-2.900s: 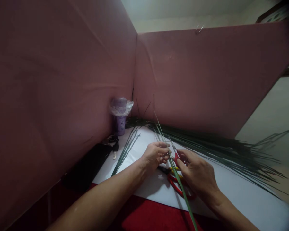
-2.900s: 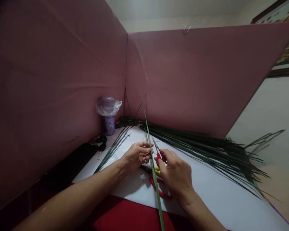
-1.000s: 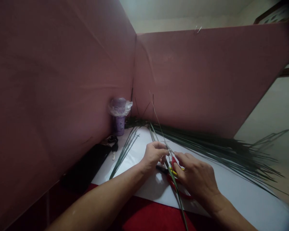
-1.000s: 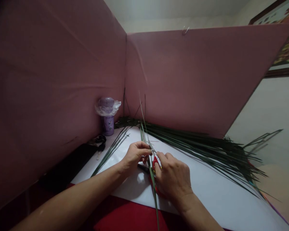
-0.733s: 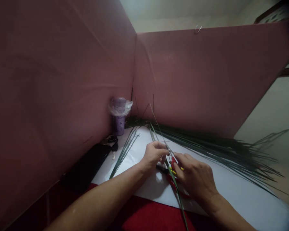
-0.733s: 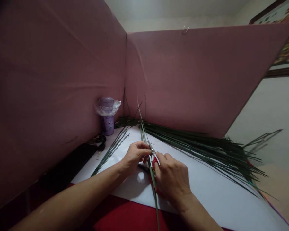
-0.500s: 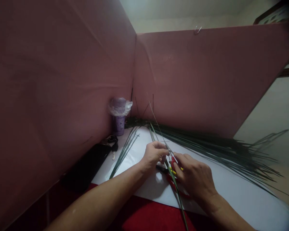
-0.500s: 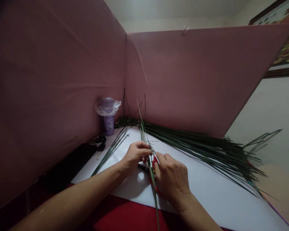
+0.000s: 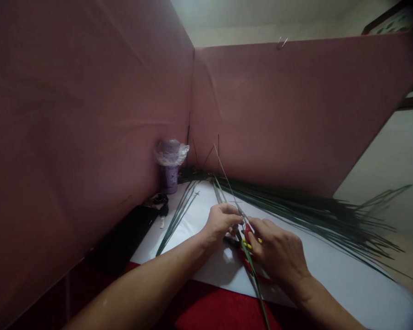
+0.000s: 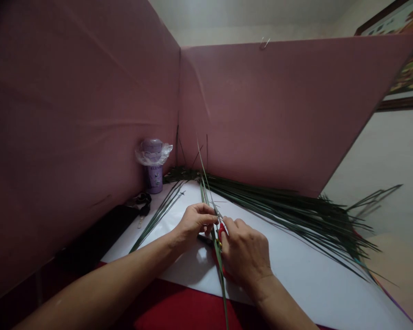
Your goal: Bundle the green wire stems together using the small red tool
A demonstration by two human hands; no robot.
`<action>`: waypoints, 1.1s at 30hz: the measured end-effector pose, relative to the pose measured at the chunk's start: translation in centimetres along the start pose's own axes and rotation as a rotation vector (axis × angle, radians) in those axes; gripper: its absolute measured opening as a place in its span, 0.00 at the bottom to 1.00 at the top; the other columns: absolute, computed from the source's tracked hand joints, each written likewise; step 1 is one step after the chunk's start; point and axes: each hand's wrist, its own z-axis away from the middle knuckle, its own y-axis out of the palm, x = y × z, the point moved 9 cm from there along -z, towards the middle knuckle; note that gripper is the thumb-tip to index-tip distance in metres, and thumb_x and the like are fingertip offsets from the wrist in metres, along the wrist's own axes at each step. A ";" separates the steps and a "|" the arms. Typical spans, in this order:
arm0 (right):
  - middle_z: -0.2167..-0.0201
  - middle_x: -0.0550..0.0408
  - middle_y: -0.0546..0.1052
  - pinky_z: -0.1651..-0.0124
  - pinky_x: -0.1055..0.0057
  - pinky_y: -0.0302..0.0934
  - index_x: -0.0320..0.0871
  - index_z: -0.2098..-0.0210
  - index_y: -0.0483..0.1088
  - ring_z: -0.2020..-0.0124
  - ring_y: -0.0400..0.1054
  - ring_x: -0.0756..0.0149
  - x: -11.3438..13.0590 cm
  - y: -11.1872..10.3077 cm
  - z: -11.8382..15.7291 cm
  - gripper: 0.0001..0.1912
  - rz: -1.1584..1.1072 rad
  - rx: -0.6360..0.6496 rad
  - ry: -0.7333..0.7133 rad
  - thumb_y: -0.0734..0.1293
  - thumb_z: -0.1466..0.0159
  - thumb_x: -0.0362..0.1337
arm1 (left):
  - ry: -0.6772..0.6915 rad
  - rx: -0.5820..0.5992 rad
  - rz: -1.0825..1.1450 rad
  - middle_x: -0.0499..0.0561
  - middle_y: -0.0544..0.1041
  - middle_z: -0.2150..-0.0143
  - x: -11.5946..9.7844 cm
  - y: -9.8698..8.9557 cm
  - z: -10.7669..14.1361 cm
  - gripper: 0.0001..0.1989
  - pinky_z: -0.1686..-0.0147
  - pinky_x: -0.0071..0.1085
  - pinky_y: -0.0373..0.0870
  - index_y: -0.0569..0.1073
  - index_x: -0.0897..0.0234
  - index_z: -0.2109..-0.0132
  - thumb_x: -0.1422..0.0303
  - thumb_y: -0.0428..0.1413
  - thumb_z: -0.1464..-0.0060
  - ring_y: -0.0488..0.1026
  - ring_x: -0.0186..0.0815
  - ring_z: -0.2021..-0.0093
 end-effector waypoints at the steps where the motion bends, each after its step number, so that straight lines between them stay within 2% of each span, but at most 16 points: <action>1: 0.76 0.58 0.72 0.76 0.72 0.38 0.46 0.68 0.69 0.80 0.62 0.69 0.0 0.0 0.0 0.07 0.003 0.005 0.003 0.59 0.41 0.37 | -0.005 -0.009 -0.006 0.44 0.66 0.84 0.0 0.0 0.0 0.06 0.85 0.23 0.53 0.67 0.68 0.76 0.79 0.57 0.65 0.60 0.24 0.87; 10: 0.76 0.57 0.72 0.76 0.72 0.38 0.45 0.68 0.69 0.80 0.62 0.70 0.1 -0.1 0.1 0.07 0.020 0.009 -0.006 0.59 0.42 0.36 | -0.003 -0.040 -0.025 0.43 0.66 0.85 -0.1 0.0 0.2 0.08 0.86 0.22 0.52 0.66 0.68 0.77 0.80 0.57 0.65 0.59 0.24 0.88; 17: 0.77 0.56 0.72 0.77 0.72 0.39 0.43 0.70 0.69 0.79 0.63 0.70 0.2 0.0 0.1 0.08 0.010 -0.005 -0.025 0.58 0.41 0.34 | -0.003 -0.015 -0.046 0.42 0.65 0.87 0.1 0.2 0.2 0.07 0.87 0.22 0.53 0.66 0.67 0.76 0.80 0.56 0.65 0.59 0.24 0.89; 21: 0.76 0.57 0.73 0.77 0.72 0.39 0.45 0.70 0.69 0.79 0.63 0.69 -0.5 0.0 -0.1 0.07 0.015 -0.020 0.007 0.59 0.41 0.36 | -0.042 0.008 -0.040 0.43 0.65 0.87 0.5 0.5 0.4 0.06 0.87 0.23 0.53 0.67 0.67 0.75 0.79 0.55 0.65 0.59 0.25 0.88; 27: 0.76 0.58 0.74 0.76 0.73 0.41 0.46 0.69 0.69 0.79 0.65 0.67 -2.0 0.1 -0.3 0.06 -0.001 -0.025 0.125 0.60 0.42 0.37 | -0.109 0.037 0.057 0.48 0.70 0.80 1.0 0.7 0.5 0.06 0.86 0.24 0.55 0.68 0.69 0.74 0.78 0.55 0.65 0.60 0.25 0.87; 33: 0.73 0.58 0.74 0.75 0.73 0.45 0.46 0.66 0.69 0.76 0.67 0.66 -2.1 0.3 -0.2 0.07 -0.050 -0.015 0.127 0.60 0.42 0.37 | -0.177 0.068 0.124 0.46 0.67 0.82 1.0 1.0 0.7 0.08 0.84 0.23 0.55 0.69 0.70 0.72 0.76 0.57 0.66 0.59 0.24 0.86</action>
